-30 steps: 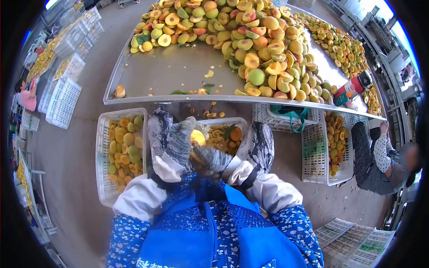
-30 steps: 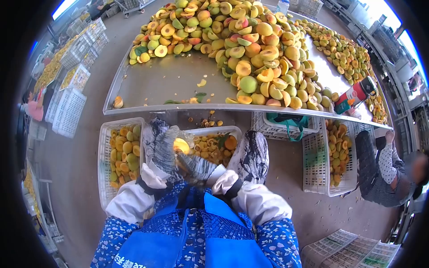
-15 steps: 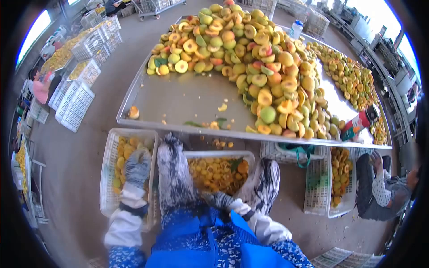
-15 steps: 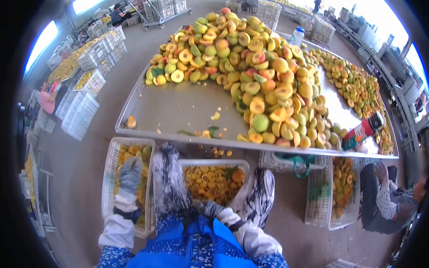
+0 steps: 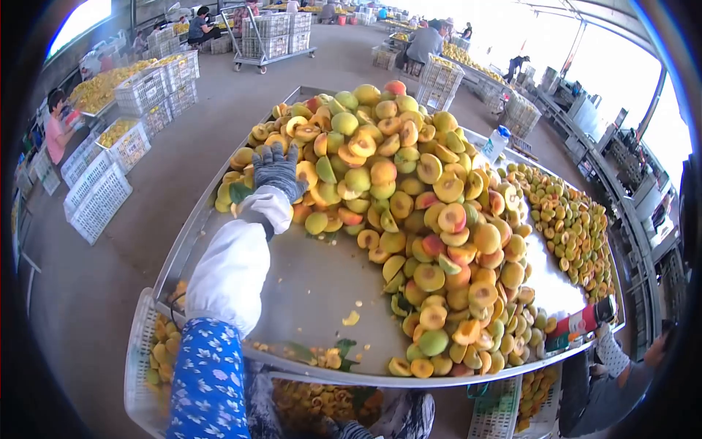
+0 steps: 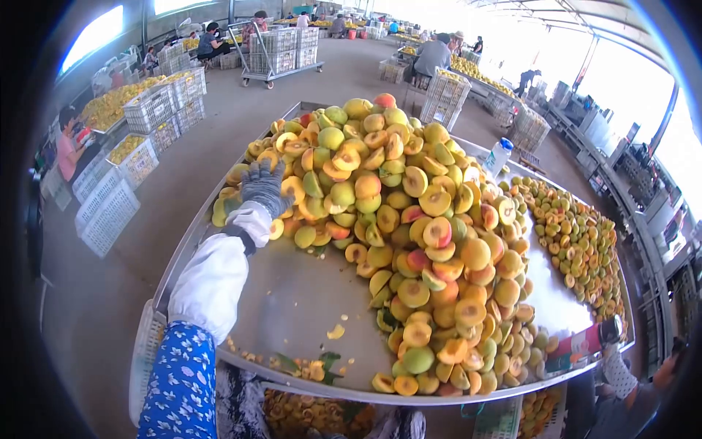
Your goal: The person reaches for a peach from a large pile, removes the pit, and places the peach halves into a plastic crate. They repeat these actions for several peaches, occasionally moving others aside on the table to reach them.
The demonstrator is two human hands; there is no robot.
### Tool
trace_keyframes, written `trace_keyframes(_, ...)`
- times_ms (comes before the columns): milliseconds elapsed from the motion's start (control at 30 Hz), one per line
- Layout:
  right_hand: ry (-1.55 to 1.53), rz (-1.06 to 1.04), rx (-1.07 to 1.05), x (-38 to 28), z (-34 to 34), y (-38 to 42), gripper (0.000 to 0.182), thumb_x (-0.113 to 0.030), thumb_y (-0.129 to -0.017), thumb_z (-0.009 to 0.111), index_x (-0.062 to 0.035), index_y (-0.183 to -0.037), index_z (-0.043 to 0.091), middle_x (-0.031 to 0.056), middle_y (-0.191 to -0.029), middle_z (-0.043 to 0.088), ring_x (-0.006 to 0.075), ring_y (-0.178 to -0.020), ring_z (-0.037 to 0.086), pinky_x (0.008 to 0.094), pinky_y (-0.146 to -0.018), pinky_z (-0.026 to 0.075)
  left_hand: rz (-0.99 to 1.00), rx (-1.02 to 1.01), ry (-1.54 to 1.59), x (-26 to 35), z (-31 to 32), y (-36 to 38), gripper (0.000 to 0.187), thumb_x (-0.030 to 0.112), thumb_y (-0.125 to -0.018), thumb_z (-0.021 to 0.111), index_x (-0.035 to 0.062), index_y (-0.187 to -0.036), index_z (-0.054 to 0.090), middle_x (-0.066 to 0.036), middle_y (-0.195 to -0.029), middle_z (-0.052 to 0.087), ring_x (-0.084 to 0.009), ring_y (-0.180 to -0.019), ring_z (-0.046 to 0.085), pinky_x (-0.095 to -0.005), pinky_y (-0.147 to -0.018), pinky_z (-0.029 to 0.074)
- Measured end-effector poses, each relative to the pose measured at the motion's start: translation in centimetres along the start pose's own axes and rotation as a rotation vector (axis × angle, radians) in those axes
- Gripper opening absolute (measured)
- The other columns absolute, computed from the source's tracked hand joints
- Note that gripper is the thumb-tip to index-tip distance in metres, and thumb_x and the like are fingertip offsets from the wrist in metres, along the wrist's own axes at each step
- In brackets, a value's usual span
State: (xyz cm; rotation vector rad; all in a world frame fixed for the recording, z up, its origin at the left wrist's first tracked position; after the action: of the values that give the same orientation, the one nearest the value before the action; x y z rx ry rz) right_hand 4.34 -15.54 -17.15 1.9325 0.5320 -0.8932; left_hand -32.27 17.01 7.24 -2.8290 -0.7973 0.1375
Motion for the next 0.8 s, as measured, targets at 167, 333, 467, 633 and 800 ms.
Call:
trace_keyframes(167,0.015,0.045,0.024,-0.5,-1.3,-0.4,0.041,-0.039,-0.087,0.039,-0.0070,-0.105,0.056,0.0164,-0.099,0.059,0.0301,-0.094,0.054,0.0376,-0.081,0.041,0.037,0.058,0.030,0.6,3.5,-0.5,0.065,0.041,-0.074,0.053,0.0152,-0.130,0.031,-0.015,-0.135,0.026,-0.0308,-0.128,0.018,-0.0469,-0.103,0.013)
trace_keyframes(333,0.047,-0.006,0.083,-1.0,-1.4,-0.5,0.040,-0.039,-0.087,0.039,-0.0064,-0.104,0.057,0.0161,-0.097,0.060,0.0285,-0.091,0.056,0.0366,-0.079,0.042,0.213,0.133,0.218,2.5,2.7,1.3,0.063,0.032,-0.064,0.061,0.0096,-0.119,0.040,-0.014,-0.117,0.046,-0.0303,-0.107,0.044,-0.0417,-0.093,0.031)
trace_keyframes(467,0.057,-0.067,0.127,-0.8,-0.3,1.0,0.040,-0.038,-0.087,0.039,-0.0058,-0.103,0.058,0.0158,-0.095,0.061,0.0272,-0.089,0.057,0.0359,-0.078,0.043,0.123,0.051,0.381,2.7,-0.5,7.0,0.055,0.033,-0.065,0.063,0.0074,-0.110,0.049,-0.016,-0.106,0.053,-0.0299,-0.097,0.051,-0.0403,-0.083,0.040)
trace_keyframes(633,0.052,-0.218,0.209,-0.6,0.6,3.3,0.039,-0.037,-0.088,0.040,-0.0052,-0.102,0.058,0.0154,-0.093,0.062,0.0255,-0.087,0.059,0.0350,-0.076,0.044,-0.306,-0.370,1.499,-1.6,5.5,16.9,0.051,0.028,-0.067,0.063,0.0006,-0.106,0.048,-0.014,-0.084,0.057,-0.0236,-0.072,0.059,-0.0362,-0.062,0.049)
trace_keyframes(800,-0.166,-0.334,0.240,-5.1,-1.5,5.7,0.025,-0.019,-0.088,0.045,-0.0002,-0.098,0.058,0.0108,-0.077,0.061,0.0194,-0.072,0.056,0.0312,-0.067,0.043,-0.532,-0.592,2.261,-1.7,2.0,31.5,0.048,0.034,-0.068,0.061,0.0015,-0.102,0.050,-0.016,-0.088,0.059,-0.0275,-0.069,0.059,-0.0357,-0.059,0.049)
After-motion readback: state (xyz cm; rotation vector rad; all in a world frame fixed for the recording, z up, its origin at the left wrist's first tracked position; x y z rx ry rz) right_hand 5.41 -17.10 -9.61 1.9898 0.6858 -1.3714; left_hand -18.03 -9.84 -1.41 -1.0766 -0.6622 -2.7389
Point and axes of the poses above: each hand's wrist, its own y-axis away from the middle knuckle, its own z-axis out of the palm, x = y × z, the point moved 5 cm from there along -y, towards the middle knuckle
